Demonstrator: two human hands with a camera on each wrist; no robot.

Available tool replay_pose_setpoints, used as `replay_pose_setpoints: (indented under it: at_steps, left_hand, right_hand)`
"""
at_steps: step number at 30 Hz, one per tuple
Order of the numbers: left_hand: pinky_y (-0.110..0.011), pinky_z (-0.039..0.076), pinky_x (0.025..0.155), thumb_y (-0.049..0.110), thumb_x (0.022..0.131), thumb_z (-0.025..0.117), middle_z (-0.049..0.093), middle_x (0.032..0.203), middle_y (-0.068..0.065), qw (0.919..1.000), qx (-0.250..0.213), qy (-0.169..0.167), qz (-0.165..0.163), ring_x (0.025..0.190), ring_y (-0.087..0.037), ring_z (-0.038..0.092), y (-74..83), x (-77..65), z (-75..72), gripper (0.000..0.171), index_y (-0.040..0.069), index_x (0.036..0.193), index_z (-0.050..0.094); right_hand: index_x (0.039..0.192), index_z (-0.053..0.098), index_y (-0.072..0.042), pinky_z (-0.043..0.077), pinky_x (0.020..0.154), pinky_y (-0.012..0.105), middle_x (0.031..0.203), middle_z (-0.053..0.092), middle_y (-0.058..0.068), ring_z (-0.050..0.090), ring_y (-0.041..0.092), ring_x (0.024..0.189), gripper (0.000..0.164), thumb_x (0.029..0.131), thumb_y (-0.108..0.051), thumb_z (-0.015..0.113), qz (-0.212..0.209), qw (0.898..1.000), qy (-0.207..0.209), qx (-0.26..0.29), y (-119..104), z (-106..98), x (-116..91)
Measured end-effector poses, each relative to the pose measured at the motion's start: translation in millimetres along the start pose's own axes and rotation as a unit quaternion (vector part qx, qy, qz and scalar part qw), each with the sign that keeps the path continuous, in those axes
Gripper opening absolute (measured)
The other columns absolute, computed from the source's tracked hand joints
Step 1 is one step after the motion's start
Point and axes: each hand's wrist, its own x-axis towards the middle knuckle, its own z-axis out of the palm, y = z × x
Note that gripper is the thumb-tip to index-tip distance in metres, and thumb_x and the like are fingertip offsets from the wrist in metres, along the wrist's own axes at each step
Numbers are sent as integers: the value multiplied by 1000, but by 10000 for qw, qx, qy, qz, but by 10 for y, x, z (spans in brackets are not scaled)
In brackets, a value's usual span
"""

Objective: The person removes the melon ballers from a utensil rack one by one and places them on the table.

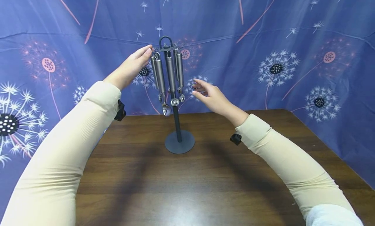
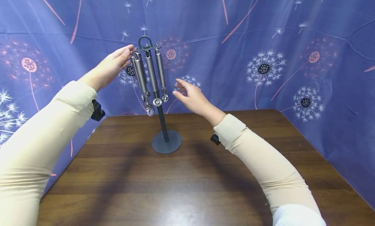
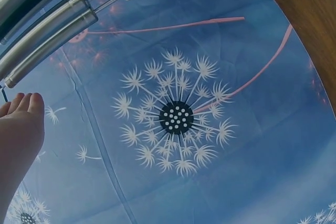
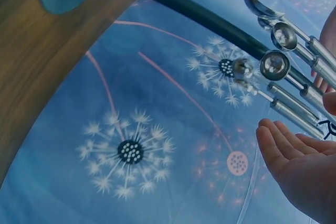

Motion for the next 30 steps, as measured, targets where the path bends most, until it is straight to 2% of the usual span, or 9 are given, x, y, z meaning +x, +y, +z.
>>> replay_pose_setpoints:
  at_steps: [6,9,12,16,21,25,30]
  left_hand:
    - [-22,13,120,38,106,25,9,164,0,9996,-197,-127,-160,150,-11,8,3,51,-20,59,13,156,6]
    - [-21,14,120,36,106,27,11,163,0,9995,-254,-136,-144,150,-11,9,-2,53,-35,58,13,156,10]
    - [-21,15,119,32,106,31,16,162,-4,9986,-516,-76,-64,150,-12,13,-12,55,-55,56,11,156,15]
    - [-23,17,119,27,106,36,23,160,-8,9968,-797,10,39,149,-15,19,-24,59,-65,55,7,154,20]
    - [-26,20,119,25,104,42,26,159,-11,9976,-663,69,173,148,-17,22,-60,55,-73,57,4,153,23]
    - [-26,22,119,24,103,45,30,157,-12,9971,-706,149,230,147,-18,25,-67,52,-72,56,4,152,26]
    - [-26,24,118,24,102,48,32,156,-13,9960,-820,176,299,146,-19,28,-87,55,-88,56,4,151,29]
  right_hand:
    - [150,35,-10,45,104,38,138,55,11,55,24,125,55,101,-28,53,-80,9993,97,359,-82,84,129]
    - [149,36,-9,46,102,37,136,57,11,56,24,123,54,101,-27,53,-79,9986,126,515,-104,112,170]
    - [148,37,-9,46,102,37,135,57,11,57,24,122,52,101,-26,53,-35,9963,157,842,-96,131,215]
    - [144,44,-9,47,102,35,134,58,13,58,24,120,48,99,-22,56,15,9871,367,1556,-65,146,288]
    - [139,51,-9,50,98,31,130,61,15,62,22,115,44,96,-16,61,98,9706,603,2328,-27,181,368]
    - [135,55,-5,52,94,30,126,63,17,66,16,105,42,94,-11,63,81,9627,757,2597,-8,206,415]
    - [131,57,1,53,91,29,123,64,19,67,10,97,40,93,-7,64,31,9597,879,2668,-59,231,447]
